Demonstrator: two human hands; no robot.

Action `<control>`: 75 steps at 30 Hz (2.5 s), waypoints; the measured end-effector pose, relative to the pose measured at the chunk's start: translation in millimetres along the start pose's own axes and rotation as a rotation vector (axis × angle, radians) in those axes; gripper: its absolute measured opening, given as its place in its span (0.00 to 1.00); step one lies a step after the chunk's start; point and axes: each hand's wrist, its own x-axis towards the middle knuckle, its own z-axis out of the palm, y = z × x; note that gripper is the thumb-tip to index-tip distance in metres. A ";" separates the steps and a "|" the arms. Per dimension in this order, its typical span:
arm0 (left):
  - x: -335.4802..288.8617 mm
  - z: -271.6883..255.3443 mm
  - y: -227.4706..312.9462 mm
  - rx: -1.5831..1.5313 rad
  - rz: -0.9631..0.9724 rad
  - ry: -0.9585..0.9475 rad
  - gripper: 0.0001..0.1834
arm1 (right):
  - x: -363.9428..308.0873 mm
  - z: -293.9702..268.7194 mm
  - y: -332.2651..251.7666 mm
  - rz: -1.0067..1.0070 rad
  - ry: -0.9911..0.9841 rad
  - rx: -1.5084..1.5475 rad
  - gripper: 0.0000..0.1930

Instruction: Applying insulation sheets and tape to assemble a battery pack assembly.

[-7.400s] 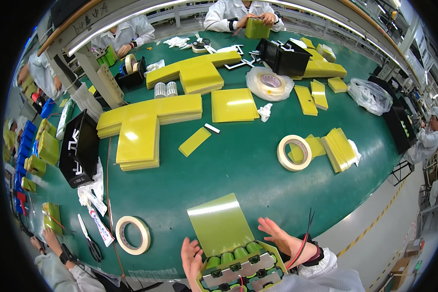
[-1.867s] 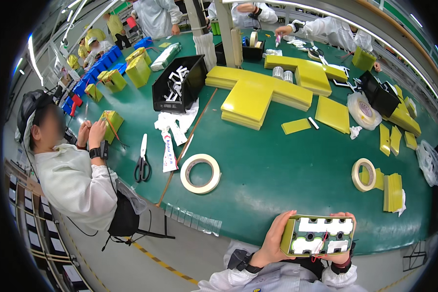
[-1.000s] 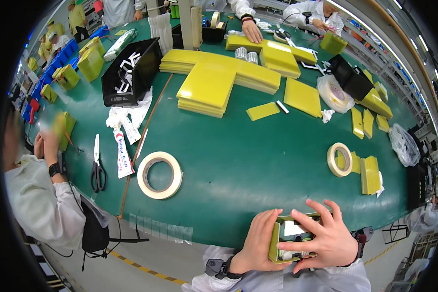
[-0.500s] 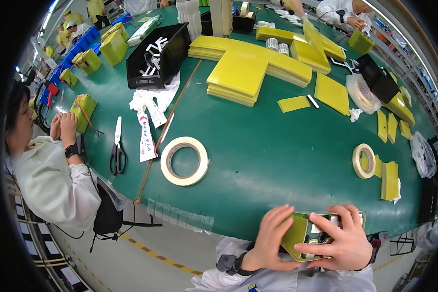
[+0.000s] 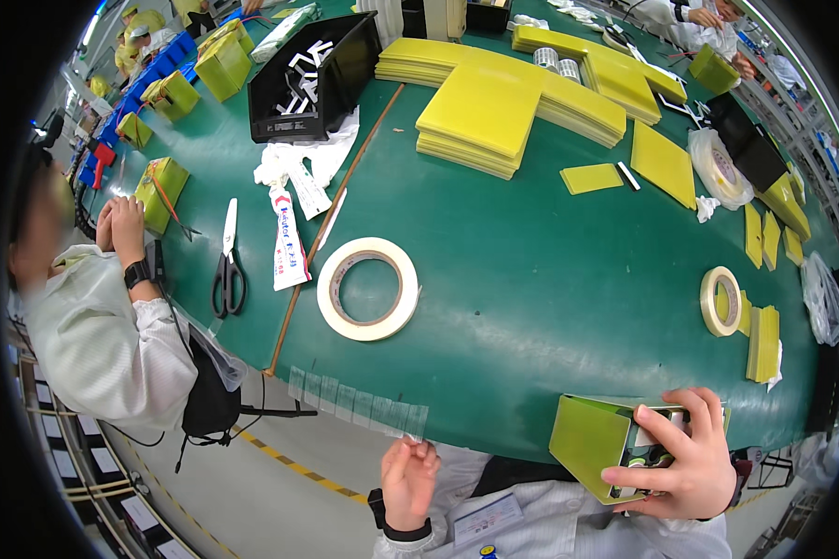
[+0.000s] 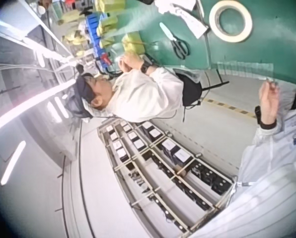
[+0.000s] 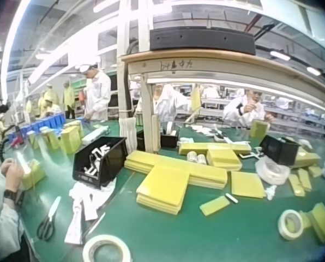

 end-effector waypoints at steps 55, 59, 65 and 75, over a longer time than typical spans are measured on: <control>7.6 4.2 2.5 0.294 0.296 0.024 0.02 | -3.5 1.5 1.6 -0.008 0.014 0.001 0.28; 9.1 2.3 1.6 0.479 0.405 0.131 0.06 | -2.0 1.4 2.1 0.002 0.012 0.005 0.28; -0.7 -56.2 1.5 0.599 0.645 0.121 0.20 | -4.7 -28.0 -10.8 0.096 -0.066 -0.099 0.32; 21.2 125.0 -48.5 1.263 0.680 -1.009 0.77 | -5.6 1.6 -0.6 -0.030 0.043 0.046 0.37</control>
